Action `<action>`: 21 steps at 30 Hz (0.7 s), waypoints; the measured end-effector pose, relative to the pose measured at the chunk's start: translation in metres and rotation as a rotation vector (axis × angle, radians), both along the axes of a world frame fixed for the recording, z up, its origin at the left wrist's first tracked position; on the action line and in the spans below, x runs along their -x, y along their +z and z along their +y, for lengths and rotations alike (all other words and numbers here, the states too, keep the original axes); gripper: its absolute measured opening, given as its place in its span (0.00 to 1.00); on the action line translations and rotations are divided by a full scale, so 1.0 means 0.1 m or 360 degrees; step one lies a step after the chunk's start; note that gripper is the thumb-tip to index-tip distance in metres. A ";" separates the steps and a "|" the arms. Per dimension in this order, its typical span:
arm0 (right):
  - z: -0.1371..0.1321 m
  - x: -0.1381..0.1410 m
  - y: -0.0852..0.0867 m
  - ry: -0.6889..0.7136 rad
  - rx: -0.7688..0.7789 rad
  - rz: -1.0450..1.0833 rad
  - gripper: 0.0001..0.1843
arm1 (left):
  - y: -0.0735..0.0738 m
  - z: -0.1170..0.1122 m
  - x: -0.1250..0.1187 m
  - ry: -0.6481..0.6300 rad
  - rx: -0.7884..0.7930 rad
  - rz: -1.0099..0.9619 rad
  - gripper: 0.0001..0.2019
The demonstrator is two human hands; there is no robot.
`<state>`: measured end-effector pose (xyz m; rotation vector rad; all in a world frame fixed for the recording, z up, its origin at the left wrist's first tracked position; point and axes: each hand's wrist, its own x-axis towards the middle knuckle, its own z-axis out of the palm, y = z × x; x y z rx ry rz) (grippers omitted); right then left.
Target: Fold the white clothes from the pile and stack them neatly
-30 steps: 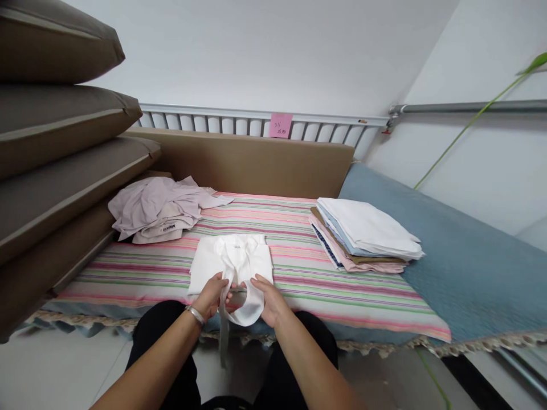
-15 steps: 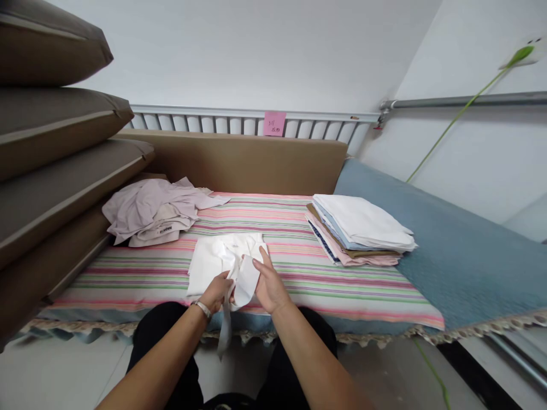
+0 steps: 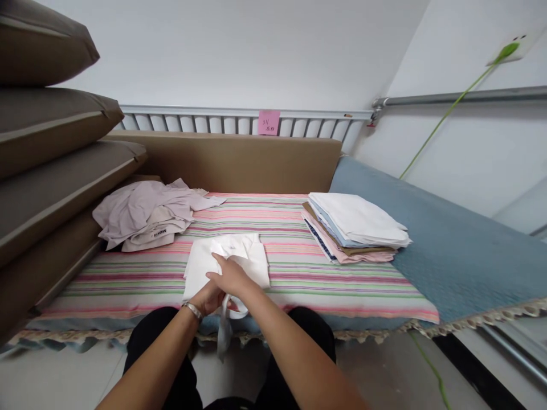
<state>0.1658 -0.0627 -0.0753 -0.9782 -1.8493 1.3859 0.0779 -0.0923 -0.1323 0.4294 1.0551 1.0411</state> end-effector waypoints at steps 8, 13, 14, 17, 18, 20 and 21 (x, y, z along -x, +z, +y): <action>0.14 -0.20 -0.35 -0.0303 0.0160 0.0093 0.27 | -0.03 0.07 0.09 -0.0114 -0.0052 -0.0168 0.16; -0.17 -0.42 -0.76 -0.0688 0.0336 0.0317 0.23 | -0.07 0.07 0.13 -0.0127 -0.0011 -0.0262 0.14; -0.27 -0.47 -0.85 -0.0746 0.0381 0.0351 0.20 | -0.07 0.07 0.13 -0.0126 0.0002 -0.0279 0.14; -0.53 -0.62 -1.04 -0.0850 0.0629 0.0271 0.17 | -0.05 0.07 0.16 -0.0119 0.0021 -0.0327 0.15; -0.59 -0.64 -1.08 -0.0834 0.0728 0.0184 0.16 | -0.03 0.07 0.16 -0.0114 0.0009 -0.0350 0.15; -0.66 -0.63 -1.11 -0.0730 0.0880 0.0022 0.17 | 0.02 0.06 0.17 -0.0098 -0.0038 -0.0398 0.16; -0.68 -0.60 -1.11 -0.0661 0.0929 -0.0006 0.18 | 0.05 0.05 0.17 -0.0085 -0.0057 -0.0410 0.17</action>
